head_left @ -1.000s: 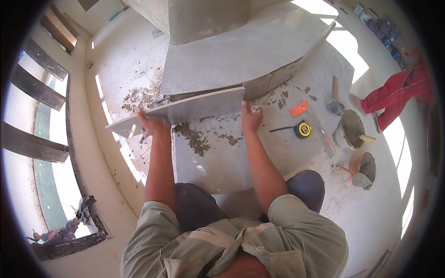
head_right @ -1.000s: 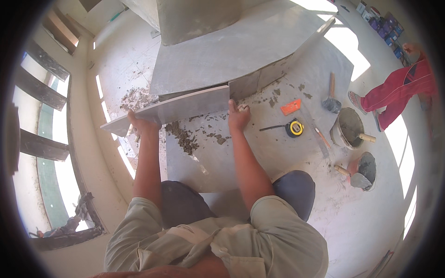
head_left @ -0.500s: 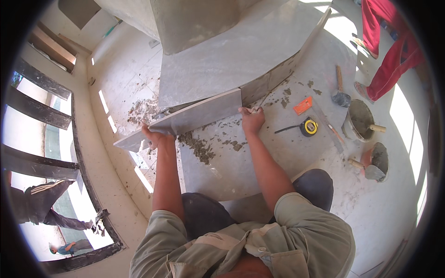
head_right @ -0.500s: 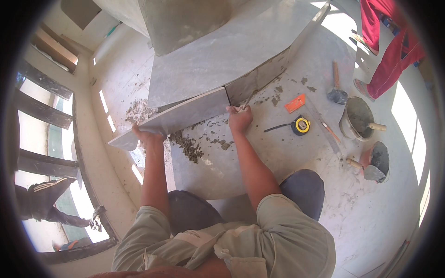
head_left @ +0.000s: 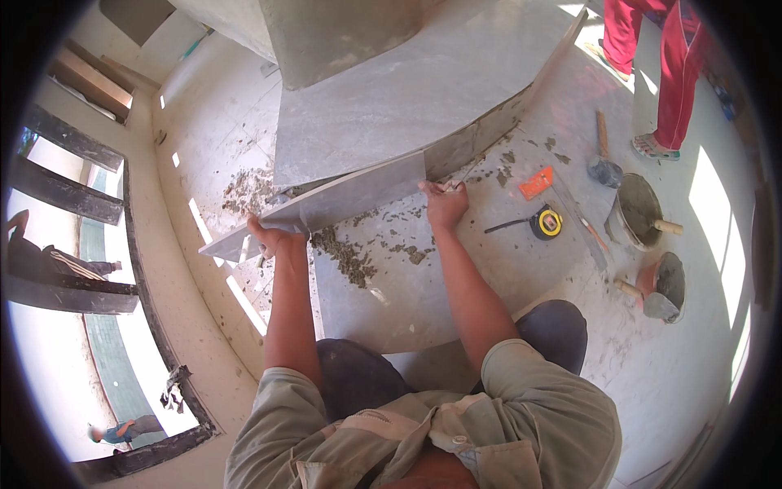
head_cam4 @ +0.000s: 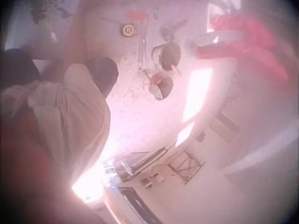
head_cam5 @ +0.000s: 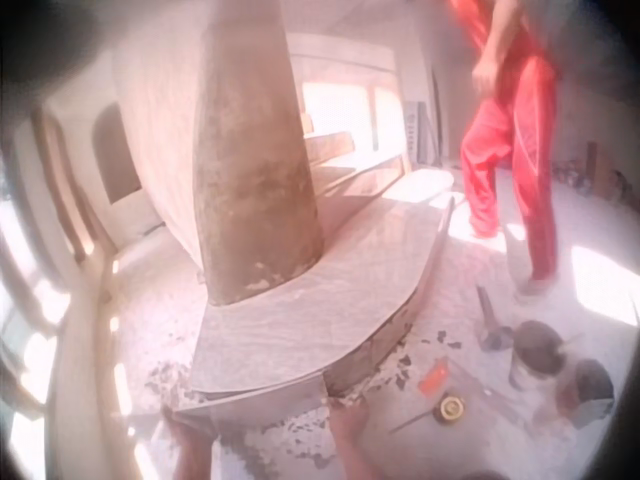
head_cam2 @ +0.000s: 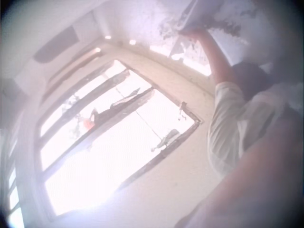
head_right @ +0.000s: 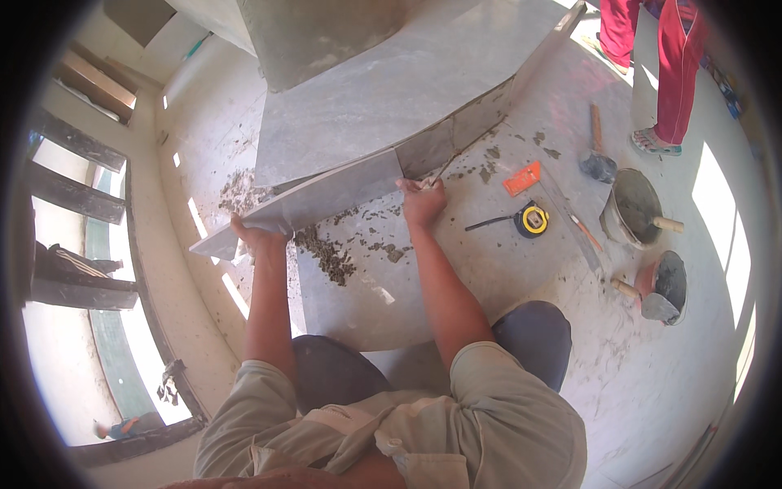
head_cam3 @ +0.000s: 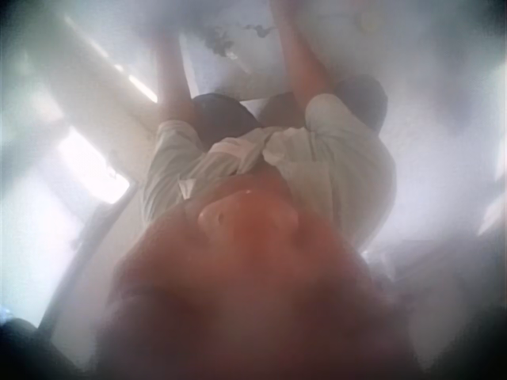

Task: The person cuts a tile with an angle grinder and then fits it onto a curved masonry structure using mortar and a trowel.

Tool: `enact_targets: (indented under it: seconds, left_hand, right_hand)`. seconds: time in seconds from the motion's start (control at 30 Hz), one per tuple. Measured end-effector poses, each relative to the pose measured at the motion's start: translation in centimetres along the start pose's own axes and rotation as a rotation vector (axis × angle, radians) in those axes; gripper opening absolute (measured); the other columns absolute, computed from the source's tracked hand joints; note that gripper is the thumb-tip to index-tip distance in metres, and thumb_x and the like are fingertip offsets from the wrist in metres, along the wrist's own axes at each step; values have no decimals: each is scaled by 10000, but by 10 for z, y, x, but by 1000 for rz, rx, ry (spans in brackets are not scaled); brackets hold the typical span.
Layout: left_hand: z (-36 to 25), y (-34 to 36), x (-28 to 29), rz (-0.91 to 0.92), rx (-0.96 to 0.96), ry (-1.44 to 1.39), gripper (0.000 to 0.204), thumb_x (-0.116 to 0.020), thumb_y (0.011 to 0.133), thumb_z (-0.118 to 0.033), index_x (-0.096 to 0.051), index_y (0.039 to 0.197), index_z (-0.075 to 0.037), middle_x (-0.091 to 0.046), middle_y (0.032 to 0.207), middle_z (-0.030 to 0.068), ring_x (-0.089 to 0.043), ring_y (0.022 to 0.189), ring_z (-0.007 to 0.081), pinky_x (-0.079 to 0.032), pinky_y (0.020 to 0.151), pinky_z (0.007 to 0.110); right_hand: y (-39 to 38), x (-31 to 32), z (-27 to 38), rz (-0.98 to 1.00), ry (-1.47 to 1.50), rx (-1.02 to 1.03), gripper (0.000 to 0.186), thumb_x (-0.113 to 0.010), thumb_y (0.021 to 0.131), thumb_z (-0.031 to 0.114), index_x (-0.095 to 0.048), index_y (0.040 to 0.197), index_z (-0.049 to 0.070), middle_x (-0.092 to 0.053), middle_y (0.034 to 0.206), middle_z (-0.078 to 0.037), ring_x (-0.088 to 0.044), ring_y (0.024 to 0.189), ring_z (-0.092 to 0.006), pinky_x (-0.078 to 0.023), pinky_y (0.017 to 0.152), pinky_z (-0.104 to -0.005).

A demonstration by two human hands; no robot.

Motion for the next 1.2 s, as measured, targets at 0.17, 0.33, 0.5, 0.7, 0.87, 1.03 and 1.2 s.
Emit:
enact_targets:
  seconds: [0.17, 0.33, 0.5, 0.7, 0.87, 1.03, 1.2]
  left_hand:
    - [5, -2, -4, -127, -45, -26, 843, -735, 801, -525, -446, 1460, -87, -552, 1421, 143, -607, 1195, 361, -533, 994, 553]
    - [0, 2, 3, -113, -78, 46, 817, -752, 787, -535, -521, 1398, -44, -554, 1425, 154, -610, 1201, 365, -534, 988, 577]
    - [6, -16, -7, -176, -47, 95, 855, -747, 760, -588, -516, 1425, -102, -563, 1418, 104, -593, 1225, 337, -518, 1002, 563]
    - [-1, -19, -4, -270, -67, 115, 864, -763, 753, -600, -511, 1424, -117, -535, 1445, 99, -588, 1226, 347, -511, 995, 572]
    - [4, -20, -8, -154, -32, 99, 850, -734, 780, -623, -499, 1450, -156, -502, 1486, 107, -521, 1315, 355, -460, 1052, 600]
    - [2, -6, 6, -60, -35, 85, 907, -722, 775, -671, -432, 1496, -202, -452, 1519, 81, -478, 1341, 343, -457, 1044, 579]
    - [6, -29, -8, -200, -9, 122, 939, -816, 715, -659, -393, 1464, -283, -437, 1497, 52, -489, 1292, 308, -445, 969, 586]
  right_hand:
    - [9, 1, 0, 6, 96, -4, 456, -904, 692, -26, -487, 867, 29, -706, 789, -96, -650, 702, -111, -527, 648, -264]
    - [17, -1, -13, -16, -56, 0, 444, -928, 668, 81, -511, 818, 57, -737, 762, -89, -691, 698, -155, -535, 684, -319]
    - [20, 5, -13, -4, -102, 25, 446, -950, 645, 130, -532, 783, 56, -713, 728, -83, -662, 655, -189, -532, 677, -351]
    - [15, 2, -1, -11, -207, 45, 462, -969, 626, 145, -541, 774, 57, -704, 717, -72, -638, 626, -196, -521, 649, -350]
    - [20, 5, -1, -6, -145, 57, 453, -964, 625, 109, -544, 788, 58, -710, 710, -68, -639, 617, -197, -520, 643, -341]
    - [13, -3, 6, 17, -164, 26, 519, -942, 631, -6, -499, 901, 17, -731, 750, -115, -647, 663, -136, -524, 655, -258]
    - [23, 0, -8, 17, 6, 13, 623, -915, 652, -59, -418, 1024, -4, -747, 786, -187, -684, 707, -152, -537, 662, -248]
Point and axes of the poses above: each hand's wrist, its own y-axis towards the middle knuckle, its own x-axis out of the back of the hand, z = x × y, the point moved 4 cm from there along y, towards the middle knuckle
